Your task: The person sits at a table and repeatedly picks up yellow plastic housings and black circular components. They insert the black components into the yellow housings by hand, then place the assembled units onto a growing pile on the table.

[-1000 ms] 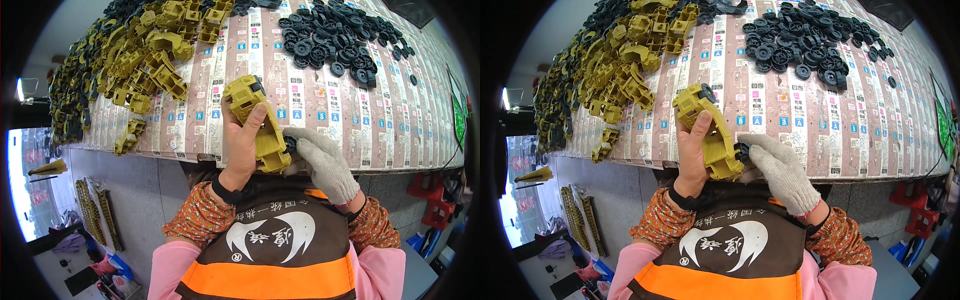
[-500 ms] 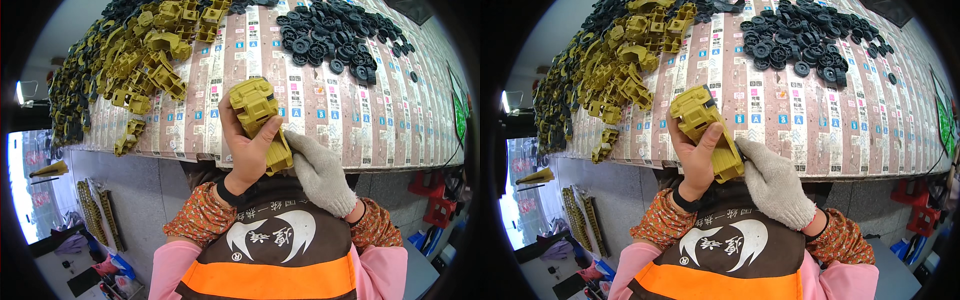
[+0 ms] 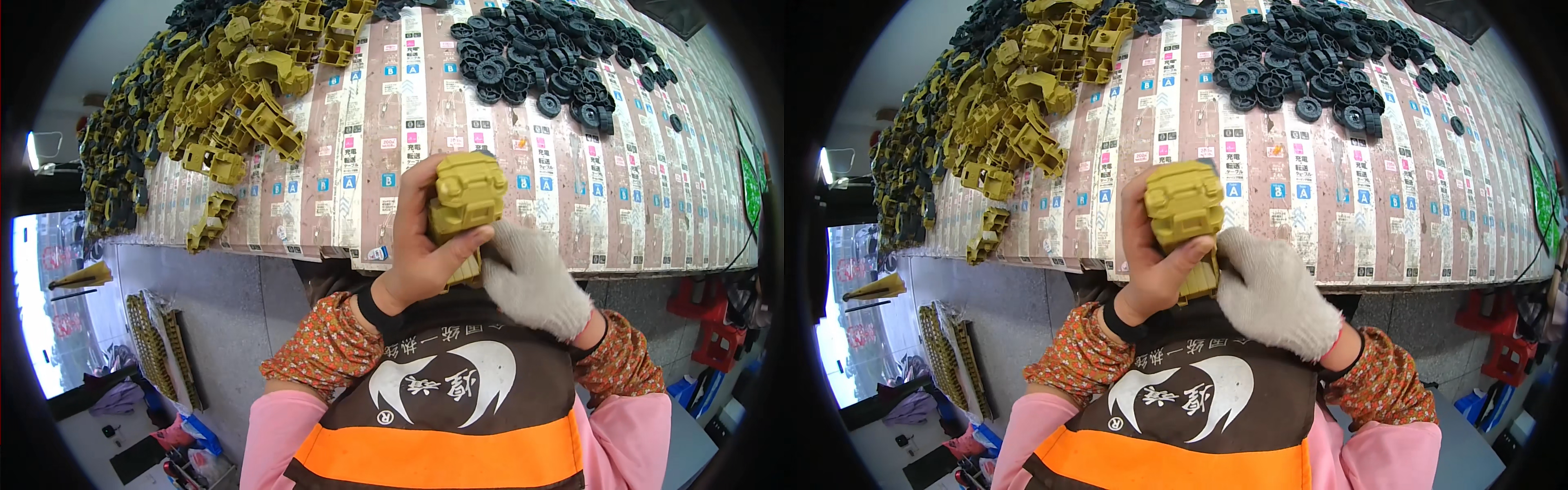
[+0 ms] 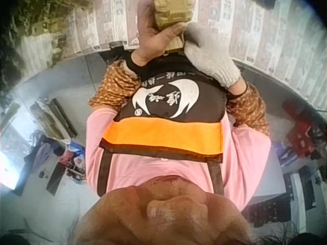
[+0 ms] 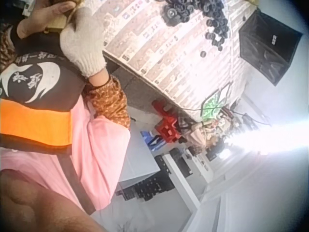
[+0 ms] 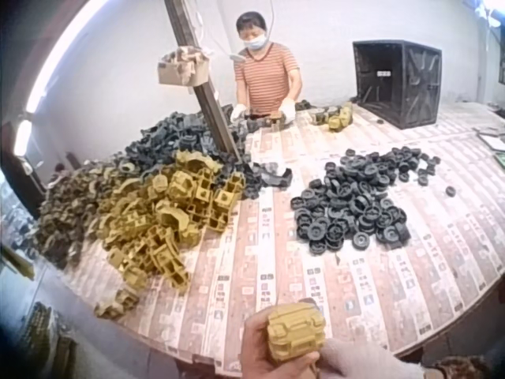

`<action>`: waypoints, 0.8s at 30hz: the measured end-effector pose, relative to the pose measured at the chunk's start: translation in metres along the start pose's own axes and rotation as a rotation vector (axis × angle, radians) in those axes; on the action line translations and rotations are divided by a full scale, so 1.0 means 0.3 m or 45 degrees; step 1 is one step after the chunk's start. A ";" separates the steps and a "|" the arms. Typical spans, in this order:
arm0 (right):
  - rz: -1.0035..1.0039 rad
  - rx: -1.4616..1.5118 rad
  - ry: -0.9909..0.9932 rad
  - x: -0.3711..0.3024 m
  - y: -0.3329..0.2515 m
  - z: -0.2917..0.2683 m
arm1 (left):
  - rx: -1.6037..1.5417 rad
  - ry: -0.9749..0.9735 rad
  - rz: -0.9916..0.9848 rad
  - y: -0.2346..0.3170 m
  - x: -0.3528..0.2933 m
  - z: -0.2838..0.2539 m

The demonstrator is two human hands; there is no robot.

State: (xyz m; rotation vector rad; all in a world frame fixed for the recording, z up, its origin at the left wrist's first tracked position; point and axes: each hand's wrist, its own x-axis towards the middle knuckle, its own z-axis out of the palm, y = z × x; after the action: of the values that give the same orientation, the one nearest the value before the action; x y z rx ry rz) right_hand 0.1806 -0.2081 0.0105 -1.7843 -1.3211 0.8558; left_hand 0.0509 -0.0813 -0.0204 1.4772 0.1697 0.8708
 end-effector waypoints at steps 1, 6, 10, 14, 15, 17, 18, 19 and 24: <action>0.046 -0.043 -0.073 0.019 0.016 -0.018 | 0.003 -0.026 -0.132 0.013 0.014 0.000; -0.021 0.525 0.557 0.069 0.001 -0.130 | 0.235 -0.298 -0.493 0.030 0.048 -0.052; -0.150 0.138 -0.100 0.054 -0.071 -0.213 | 0.213 -0.512 -0.715 0.071 0.084 -0.060; 0.249 0.598 -0.035 0.026 0.047 -0.212 | -0.354 -0.344 -1.078 0.127 0.128 -0.120; 0.267 0.791 0.058 0.012 0.048 -0.215 | -0.606 -0.251 -1.114 0.115 0.122 -0.139; 0.373 0.981 0.212 -0.010 0.063 -0.216 | -0.930 -0.171 -1.051 0.083 0.101 -0.170; 0.425 1.077 0.293 -0.016 0.072 -0.216 | -0.850 -0.153 -1.003 0.065 0.099 -0.166; 0.524 1.068 0.314 -0.009 0.084 -0.204 | -0.768 -0.132 -0.953 0.053 0.102 -0.155; 0.405 0.514 0.132 -0.009 -0.034 -0.197 | -0.651 0.217 -0.822 0.017 0.101 -0.060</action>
State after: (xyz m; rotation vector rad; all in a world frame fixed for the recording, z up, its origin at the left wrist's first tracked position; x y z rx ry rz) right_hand 0.2252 -0.2189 0.0491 -1.7046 -0.7407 1.0973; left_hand 0.0593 -0.0498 -0.0062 0.7885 0.4830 0.4568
